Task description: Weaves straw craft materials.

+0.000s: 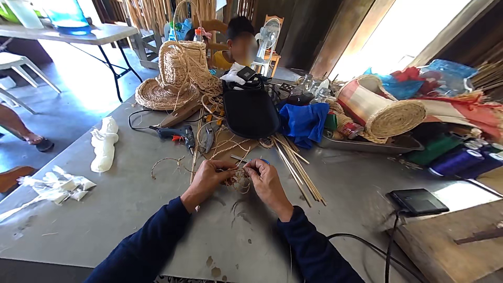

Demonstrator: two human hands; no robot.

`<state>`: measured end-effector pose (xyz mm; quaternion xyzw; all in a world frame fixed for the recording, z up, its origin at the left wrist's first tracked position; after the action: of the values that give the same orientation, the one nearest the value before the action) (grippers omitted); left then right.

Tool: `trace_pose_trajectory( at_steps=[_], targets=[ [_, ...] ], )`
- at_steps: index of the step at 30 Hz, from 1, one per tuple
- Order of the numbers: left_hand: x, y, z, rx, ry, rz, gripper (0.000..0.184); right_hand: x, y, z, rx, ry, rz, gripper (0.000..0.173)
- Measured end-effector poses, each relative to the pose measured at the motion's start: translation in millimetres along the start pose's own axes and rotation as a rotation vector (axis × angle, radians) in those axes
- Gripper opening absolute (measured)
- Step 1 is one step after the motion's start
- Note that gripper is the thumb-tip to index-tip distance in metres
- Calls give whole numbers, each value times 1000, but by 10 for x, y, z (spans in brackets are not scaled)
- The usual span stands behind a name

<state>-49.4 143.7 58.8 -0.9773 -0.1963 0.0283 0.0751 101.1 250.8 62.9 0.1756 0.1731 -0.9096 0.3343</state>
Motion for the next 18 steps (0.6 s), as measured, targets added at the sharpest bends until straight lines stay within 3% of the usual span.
trace_pose_trajectory(
  at_steps=[10, 18],
  targets=[
    [-8, -15, 71, 78, -59, -49, 9, 42, 15, 18, -7, 69, 52, 15],
    [18, -8, 14, 17, -85, -69, 4, 65, 42, 20, -109, 97, -26, 13]
  ],
)
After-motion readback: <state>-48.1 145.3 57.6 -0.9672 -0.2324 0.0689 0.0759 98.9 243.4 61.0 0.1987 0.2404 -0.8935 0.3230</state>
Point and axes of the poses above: each hand's wrist, its own y-axis away from the middle knuckle, its own x-axis out of the palm, z = x × y, the point moved 1 cm from there along -y, towards the middle knuckle, and after that the axes turned 7 degrees about x, right-handed, at the moved point
